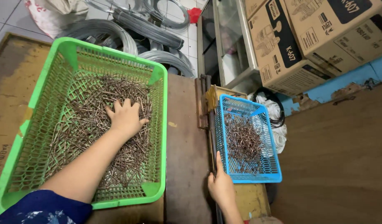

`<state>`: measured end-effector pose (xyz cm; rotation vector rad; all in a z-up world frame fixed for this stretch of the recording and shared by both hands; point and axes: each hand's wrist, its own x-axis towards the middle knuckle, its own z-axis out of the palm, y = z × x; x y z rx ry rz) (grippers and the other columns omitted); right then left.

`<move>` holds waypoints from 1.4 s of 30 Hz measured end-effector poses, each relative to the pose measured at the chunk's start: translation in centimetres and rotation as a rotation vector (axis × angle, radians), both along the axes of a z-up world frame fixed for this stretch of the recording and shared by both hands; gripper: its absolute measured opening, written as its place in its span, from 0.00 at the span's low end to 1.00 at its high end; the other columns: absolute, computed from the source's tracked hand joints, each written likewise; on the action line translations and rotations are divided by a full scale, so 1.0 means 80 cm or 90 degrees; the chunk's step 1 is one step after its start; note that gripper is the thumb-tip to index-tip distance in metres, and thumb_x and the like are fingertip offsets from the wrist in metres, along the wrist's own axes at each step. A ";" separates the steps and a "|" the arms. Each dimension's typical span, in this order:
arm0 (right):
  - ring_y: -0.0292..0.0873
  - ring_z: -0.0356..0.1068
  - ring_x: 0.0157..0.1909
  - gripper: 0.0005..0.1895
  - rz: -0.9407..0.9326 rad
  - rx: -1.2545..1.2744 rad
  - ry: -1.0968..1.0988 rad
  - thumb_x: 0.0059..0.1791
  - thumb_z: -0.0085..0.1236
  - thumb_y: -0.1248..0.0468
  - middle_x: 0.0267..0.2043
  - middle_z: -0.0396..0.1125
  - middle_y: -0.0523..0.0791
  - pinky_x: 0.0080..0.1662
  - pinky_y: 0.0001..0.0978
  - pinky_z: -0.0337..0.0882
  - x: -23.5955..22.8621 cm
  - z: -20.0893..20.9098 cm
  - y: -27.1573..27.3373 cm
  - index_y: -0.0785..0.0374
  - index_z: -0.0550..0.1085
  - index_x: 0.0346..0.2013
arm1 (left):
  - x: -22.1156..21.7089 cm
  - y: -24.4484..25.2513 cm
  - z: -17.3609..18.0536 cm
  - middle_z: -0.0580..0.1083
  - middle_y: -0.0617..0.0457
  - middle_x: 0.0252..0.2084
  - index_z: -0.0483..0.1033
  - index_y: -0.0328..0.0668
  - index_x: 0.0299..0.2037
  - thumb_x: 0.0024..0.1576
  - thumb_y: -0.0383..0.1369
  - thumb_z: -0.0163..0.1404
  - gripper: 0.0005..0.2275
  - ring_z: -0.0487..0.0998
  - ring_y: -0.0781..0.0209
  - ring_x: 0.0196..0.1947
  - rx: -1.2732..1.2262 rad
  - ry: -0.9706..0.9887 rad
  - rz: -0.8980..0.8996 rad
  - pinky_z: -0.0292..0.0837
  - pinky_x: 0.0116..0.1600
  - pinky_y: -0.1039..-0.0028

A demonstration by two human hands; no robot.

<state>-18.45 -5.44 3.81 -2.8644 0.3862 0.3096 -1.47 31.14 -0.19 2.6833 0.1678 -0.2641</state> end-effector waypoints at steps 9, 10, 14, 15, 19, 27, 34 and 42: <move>0.71 0.73 0.38 0.50 -0.007 0.005 0.020 0.52 0.49 0.60 0.33 0.75 0.62 0.42 0.58 0.67 0.002 0.002 0.001 0.35 0.40 0.85 | -0.012 0.008 0.076 0.81 0.53 0.46 0.77 0.47 0.50 0.63 0.46 0.48 0.15 0.79 0.49 0.56 -0.083 -0.045 0.006 0.46 0.78 0.29; 0.71 0.73 0.38 0.50 -0.008 0.003 0.023 0.52 0.49 0.60 0.33 0.75 0.62 0.42 0.58 0.67 0.000 0.004 0.002 0.35 0.40 0.85 | -0.007 0.008 0.061 0.81 0.53 0.46 0.77 0.47 0.50 0.63 0.46 0.48 0.15 0.79 0.49 0.56 -0.085 -0.043 0.005 0.46 0.78 0.29; 0.72 0.73 0.39 0.49 -0.009 0.026 0.012 0.52 0.49 0.60 0.34 0.75 0.64 0.43 0.57 0.67 0.001 0.007 0.004 0.36 0.41 0.85 | 0.003 0.011 0.038 0.80 0.49 0.47 0.77 0.42 0.49 0.62 0.45 0.53 0.15 0.81 0.46 0.49 -0.180 -0.159 0.033 0.63 0.67 0.42; 0.73 0.73 0.39 0.49 -0.007 0.026 0.010 0.52 0.50 0.60 0.34 0.74 0.65 0.43 0.58 0.67 0.000 0.007 0.004 0.36 0.41 0.85 | 0.000 0.012 0.040 0.79 0.50 0.47 0.75 0.41 0.49 0.63 0.40 0.55 0.12 0.81 0.49 0.47 -0.253 -0.173 0.037 0.69 0.64 0.48; 0.70 0.73 0.37 0.49 -0.026 0.039 0.028 0.52 0.49 0.61 0.32 0.74 0.63 0.42 0.55 0.67 0.000 0.017 0.010 0.35 0.41 0.85 | 0.002 0.012 0.041 0.80 0.44 0.44 0.74 0.37 0.48 0.61 0.31 0.54 0.09 0.79 0.49 0.41 -0.423 -0.230 0.079 0.74 0.48 0.59; 0.72 0.73 0.39 0.50 -0.017 0.014 0.017 0.52 0.51 0.59 0.33 0.74 0.63 0.43 0.59 0.67 -0.001 0.012 0.008 0.33 0.41 0.85 | -0.010 0.018 0.072 0.73 0.42 0.66 0.59 0.42 0.75 0.73 0.32 0.42 0.20 0.67 0.66 0.26 -0.509 0.092 0.171 0.69 0.30 0.75; 0.71 0.70 0.34 0.49 -0.009 0.024 0.012 0.53 0.50 0.60 0.28 0.72 0.61 0.40 0.58 0.65 -0.002 0.017 0.011 0.35 0.41 0.85 | -0.011 0.023 0.072 0.71 0.45 0.71 0.53 0.42 0.81 0.67 0.18 0.42 0.30 0.71 0.45 0.70 -0.331 0.130 0.065 0.65 0.76 0.50; 0.73 0.69 0.33 0.49 0.016 0.030 -0.021 0.52 0.51 0.62 0.28 0.71 0.63 0.39 0.59 0.65 -0.004 0.009 0.005 0.39 0.42 0.85 | 0.009 0.059 0.020 0.85 0.49 0.44 0.89 0.45 0.45 0.59 0.36 0.65 0.07 0.84 0.49 0.44 -0.230 -0.229 0.070 0.76 0.54 0.57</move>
